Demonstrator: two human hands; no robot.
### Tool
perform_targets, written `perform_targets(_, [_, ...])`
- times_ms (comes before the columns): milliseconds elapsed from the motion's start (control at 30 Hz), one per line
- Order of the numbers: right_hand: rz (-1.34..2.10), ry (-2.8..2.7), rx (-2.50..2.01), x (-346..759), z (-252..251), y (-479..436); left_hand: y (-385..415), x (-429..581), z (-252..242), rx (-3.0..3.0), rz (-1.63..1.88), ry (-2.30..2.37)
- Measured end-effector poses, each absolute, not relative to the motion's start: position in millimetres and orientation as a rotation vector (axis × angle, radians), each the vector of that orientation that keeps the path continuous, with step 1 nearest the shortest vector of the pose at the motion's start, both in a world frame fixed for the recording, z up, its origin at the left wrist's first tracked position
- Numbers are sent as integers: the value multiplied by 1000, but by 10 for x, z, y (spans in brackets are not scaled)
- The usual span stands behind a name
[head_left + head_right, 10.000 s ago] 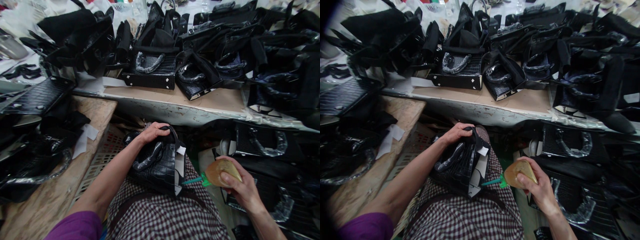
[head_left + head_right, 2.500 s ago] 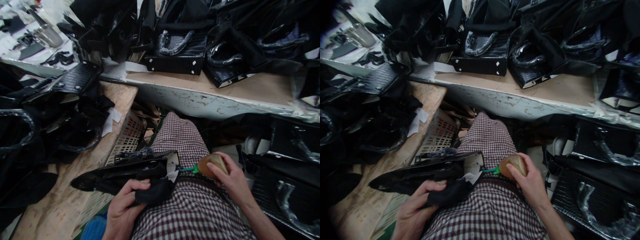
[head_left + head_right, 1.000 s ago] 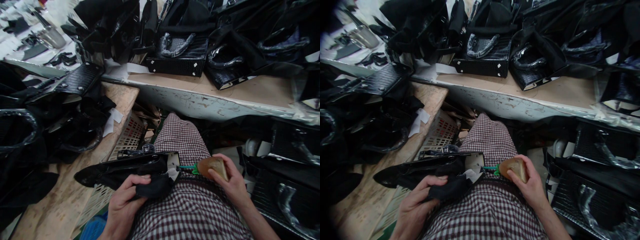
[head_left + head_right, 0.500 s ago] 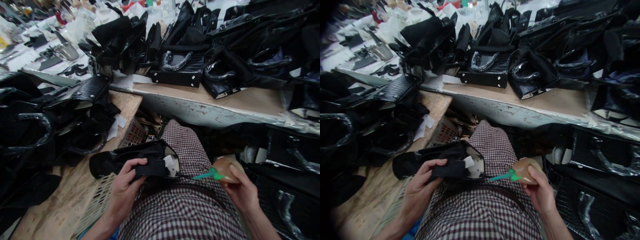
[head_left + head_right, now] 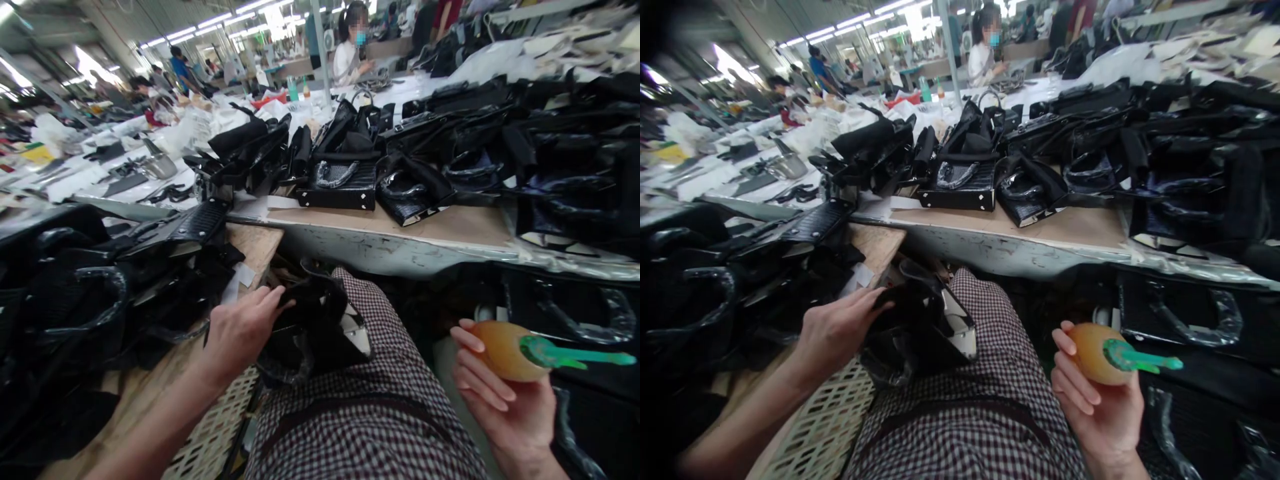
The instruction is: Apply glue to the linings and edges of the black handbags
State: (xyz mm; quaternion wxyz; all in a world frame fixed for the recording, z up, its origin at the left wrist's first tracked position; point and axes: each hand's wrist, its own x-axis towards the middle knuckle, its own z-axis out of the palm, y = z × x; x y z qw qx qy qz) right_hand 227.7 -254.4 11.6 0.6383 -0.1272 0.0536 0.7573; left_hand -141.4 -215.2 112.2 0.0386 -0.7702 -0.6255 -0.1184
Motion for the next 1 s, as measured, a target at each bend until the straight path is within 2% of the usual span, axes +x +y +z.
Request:
perform_targets(100, [1726,14,-351,2293,194,-2579,-1917,-1271,1374,-2312,-802,-2518])
perform_targets(233, [1654,-61,-445,2253,319,-2554,-1690,-974,1570,-1819,-1962,-3189])
perform_targets(333, [1509,-108,-519,2149,405,-2488,-1631,-757,1547,-1383,-2615,-3140])
perform_targets(467, [1408,-147,-560,1991,421,-2436,-1703,-537,1329,-1000,-3106,-3022])
perform_targets(567, [1391,-133,-597,1910,406,-2488,-1829,-426,1177,-574,-3233,-3047])
perform_targets(700, [1319,-241,-635,1839,465,-2579,-2008,-328,1129,-72,-3210,-3052])
perform_targets(800, [1283,-318,-554,1779,507,-2528,-2104,-264,1102,110,-3252,-2926])
perform_targets(900, [1325,-301,-545,1750,443,-2385,-2168,-249,983,-106,-3237,-2966])
perform_targets(967, [1363,-279,-576,1768,351,-2293,-2184,-302,875,-738,-3064,-3068])
perform_targets(1000, [1382,-272,-583,1786,305,-2258,-2177,-347,827,-1230,-2862,-3017])
